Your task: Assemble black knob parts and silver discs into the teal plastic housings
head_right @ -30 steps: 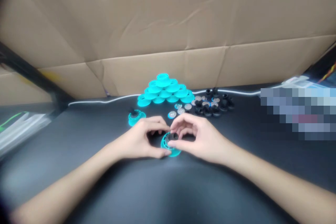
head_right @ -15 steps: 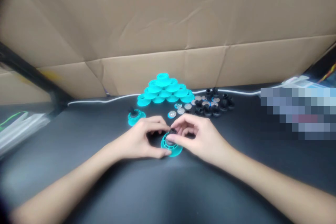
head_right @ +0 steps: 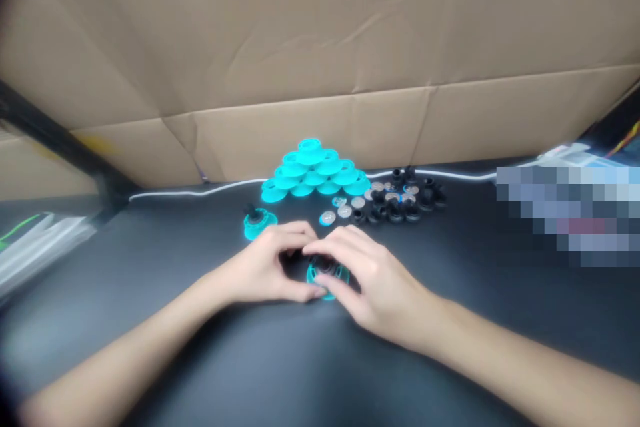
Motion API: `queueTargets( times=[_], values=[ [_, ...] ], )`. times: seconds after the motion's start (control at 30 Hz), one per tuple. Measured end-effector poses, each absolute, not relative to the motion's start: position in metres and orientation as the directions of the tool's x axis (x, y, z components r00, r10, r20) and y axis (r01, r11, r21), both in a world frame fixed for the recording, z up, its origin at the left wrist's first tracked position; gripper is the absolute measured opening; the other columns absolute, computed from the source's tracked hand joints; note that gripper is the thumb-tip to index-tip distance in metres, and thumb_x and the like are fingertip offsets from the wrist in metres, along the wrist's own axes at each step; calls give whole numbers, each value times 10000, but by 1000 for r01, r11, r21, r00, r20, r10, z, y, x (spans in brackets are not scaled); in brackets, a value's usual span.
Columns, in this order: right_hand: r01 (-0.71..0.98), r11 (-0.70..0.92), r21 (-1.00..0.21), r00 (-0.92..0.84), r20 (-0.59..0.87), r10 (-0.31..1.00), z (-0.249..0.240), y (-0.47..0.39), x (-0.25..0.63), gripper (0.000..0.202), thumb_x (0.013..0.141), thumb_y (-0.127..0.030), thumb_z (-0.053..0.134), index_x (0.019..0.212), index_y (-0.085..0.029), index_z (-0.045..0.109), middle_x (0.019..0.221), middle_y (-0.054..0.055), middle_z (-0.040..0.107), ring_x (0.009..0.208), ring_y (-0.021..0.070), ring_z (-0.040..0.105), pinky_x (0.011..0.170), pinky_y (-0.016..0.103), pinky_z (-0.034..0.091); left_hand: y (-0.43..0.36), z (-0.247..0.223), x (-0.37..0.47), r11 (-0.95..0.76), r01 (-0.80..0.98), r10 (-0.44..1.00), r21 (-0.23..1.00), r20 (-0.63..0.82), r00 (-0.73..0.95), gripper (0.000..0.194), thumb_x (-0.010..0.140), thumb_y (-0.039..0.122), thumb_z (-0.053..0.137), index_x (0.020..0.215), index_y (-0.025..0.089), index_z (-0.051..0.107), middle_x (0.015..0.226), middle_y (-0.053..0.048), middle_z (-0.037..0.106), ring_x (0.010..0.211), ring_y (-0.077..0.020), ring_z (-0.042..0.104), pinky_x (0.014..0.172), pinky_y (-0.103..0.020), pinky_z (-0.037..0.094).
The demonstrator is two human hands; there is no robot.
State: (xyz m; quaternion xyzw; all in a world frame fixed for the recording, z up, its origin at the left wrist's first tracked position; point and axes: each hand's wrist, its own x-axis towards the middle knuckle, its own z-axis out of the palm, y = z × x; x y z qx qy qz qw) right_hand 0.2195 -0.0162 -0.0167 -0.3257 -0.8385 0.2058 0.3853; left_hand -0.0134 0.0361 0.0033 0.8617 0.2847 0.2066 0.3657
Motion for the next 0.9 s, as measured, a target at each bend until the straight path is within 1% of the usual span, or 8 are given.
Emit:
queueTargets(
  times=[0.07,0.17,0.27,0.4,0.47,0.67,0.8,0.9],
  values=[
    [360,702,-614,-528,486,696,-13,-16,222,352,1019,-141,616,1354,-246,638,1214,108,729,1145,251,684,983,412,610,36,4,-14,-563,345,647,751,140,749,314,767,359,923,959,175,756,940,-23,660,859,-178,618,743,-280,492],
    [312,693,-650,-569,457,684,-9,-15,224,409,1006,-87,570,1373,-257,625,1232,102,735,1155,244,700,985,401,614,36,5,-14,-565,342,641,751,139,755,276,781,359,911,905,178,743,937,-24,656,886,-185,630,767,-284,502],
    [332,687,-646,-541,466,700,-8,-15,223,326,977,-116,648,1274,-251,668,1176,94,735,1107,247,709,966,397,614,36,6,-14,-570,356,645,741,134,752,271,776,345,911,936,181,766,945,-24,658,864,-176,616,748,-279,492],
    [368,664,-651,-479,479,735,-11,-11,224,208,943,-203,769,1146,-239,739,1089,87,722,966,232,723,858,368,623,36,5,-14,-564,378,653,734,116,749,347,754,319,924,1055,195,800,957,-25,664,856,-177,607,748,-286,492],
    [330,660,-674,-500,469,729,-12,-9,226,205,959,-168,735,1149,-242,760,1071,76,736,945,217,730,845,353,623,36,5,-14,-558,377,655,739,113,747,362,757,342,929,1069,204,808,961,-29,667,871,-184,612,759,-290,499],
    [200,663,-721,-592,450,669,-8,-5,233,385,917,26,601,1128,-256,757,1138,34,797,1123,211,745,1017,376,601,37,5,-13,-575,358,641,736,134,756,326,769,360,920,1028,195,811,976,-40,680,869,-180,621,768,-286,506],
    [262,683,-681,-530,490,692,-7,-3,233,358,912,-17,646,1152,-256,761,1127,46,798,1092,229,746,966,384,622,37,5,-14,-568,361,648,739,131,750,349,769,371,918,1050,199,803,962,-32,670,850,-175,610,740,-282,502],
    [388,727,-567,-452,570,686,-8,3,238,278,950,-86,660,1168,-232,750,1103,75,791,1069,250,734,930,403,626,37,6,-16,-558,375,653,740,113,749,402,767,360,916,1114,200,791,994,-39,677,850,-176,611,742,-285,512]
  ],
)
